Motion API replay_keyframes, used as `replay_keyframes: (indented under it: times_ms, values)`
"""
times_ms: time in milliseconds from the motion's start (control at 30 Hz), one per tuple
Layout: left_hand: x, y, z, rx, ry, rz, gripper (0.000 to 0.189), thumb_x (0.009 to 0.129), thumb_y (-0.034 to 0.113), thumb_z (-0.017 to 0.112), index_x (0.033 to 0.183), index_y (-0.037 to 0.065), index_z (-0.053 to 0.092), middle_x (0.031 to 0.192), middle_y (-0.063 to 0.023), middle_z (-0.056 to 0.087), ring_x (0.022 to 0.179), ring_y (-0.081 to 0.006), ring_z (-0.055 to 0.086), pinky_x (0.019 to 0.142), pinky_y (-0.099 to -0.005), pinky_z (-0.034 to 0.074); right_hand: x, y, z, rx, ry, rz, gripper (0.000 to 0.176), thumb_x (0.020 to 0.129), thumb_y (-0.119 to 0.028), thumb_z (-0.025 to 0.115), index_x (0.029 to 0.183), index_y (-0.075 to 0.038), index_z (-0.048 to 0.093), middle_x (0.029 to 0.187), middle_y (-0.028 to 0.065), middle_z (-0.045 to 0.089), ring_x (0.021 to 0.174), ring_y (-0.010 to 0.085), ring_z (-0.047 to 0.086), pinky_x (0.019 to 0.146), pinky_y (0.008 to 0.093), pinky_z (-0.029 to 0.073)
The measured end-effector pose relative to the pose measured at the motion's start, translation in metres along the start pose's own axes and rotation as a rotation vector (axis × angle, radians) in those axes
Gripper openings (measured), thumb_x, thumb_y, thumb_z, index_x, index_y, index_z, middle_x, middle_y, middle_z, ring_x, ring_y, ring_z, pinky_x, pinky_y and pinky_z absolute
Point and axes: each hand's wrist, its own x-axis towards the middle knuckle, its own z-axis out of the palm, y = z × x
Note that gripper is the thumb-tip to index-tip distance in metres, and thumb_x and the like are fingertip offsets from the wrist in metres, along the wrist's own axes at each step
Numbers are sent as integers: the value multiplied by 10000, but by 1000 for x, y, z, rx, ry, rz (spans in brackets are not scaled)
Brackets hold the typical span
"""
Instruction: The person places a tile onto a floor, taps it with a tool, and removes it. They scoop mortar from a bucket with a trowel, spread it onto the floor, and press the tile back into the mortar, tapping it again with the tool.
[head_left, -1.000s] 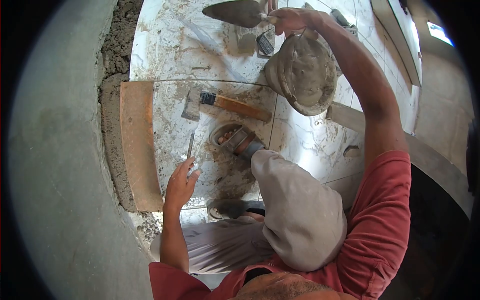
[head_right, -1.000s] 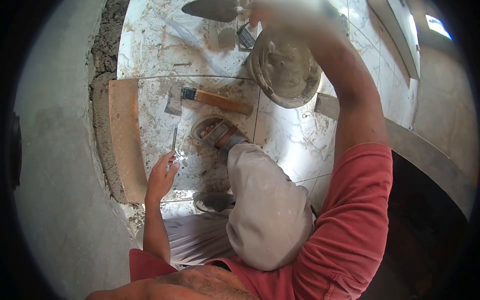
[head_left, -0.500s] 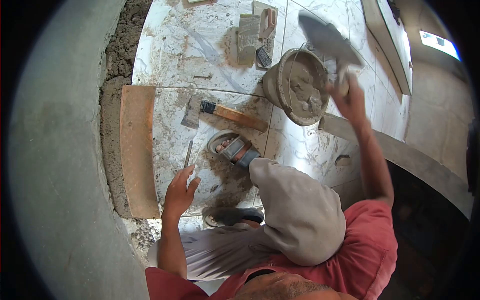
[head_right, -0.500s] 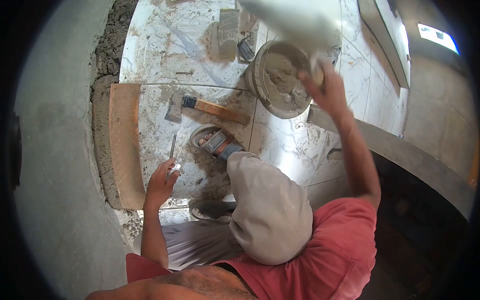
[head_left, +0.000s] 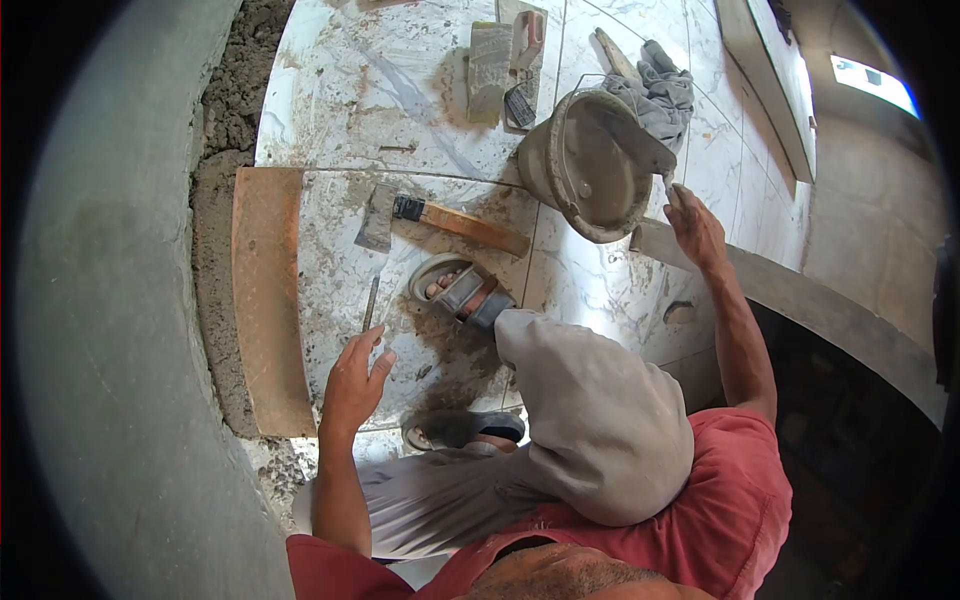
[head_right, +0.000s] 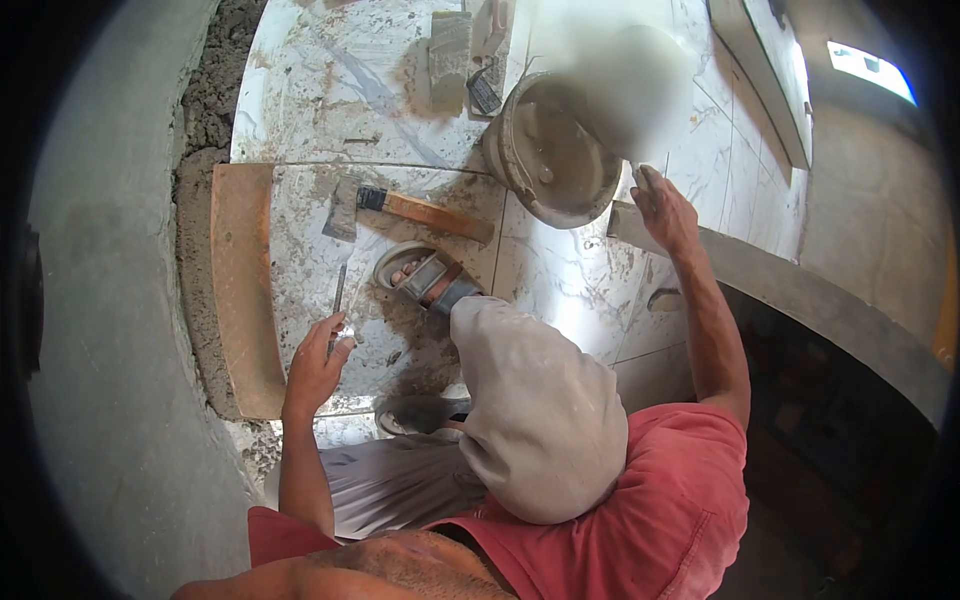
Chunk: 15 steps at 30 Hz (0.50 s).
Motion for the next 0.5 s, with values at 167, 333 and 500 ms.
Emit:
replay_keyframes:
  times_ms: [167,333,500]
  values:
    - [-6,-5,1,11,3,-31,423,891,266,553,1235,28,489,1119,-175,574,1025,-295,574,884,-369,433,1,-10,24,193,-177,89,440,897,-311,528,1218,-15,484,1039,230,613,975,379,587,818,413,472]
    - [-10,-7,5,7,16,-23,420,894,274,550,1235,38,490,1112,-167,574,1026,-292,575,879,-368,434,-3,-54,30,335,-344,314,473,896,-318,532,1240,-3,456,907,240,638,818,355,643,696,395,509]
    - [-12,-6,5,32,-1,-37,414,895,270,547,1234,40,490,1109,-165,575,1023,-294,575,873,-368,437,-2,-83,13,738,-571,584,393,916,-385,493,1143,-66,456,676,33,466,510,90,465,386,274,405]
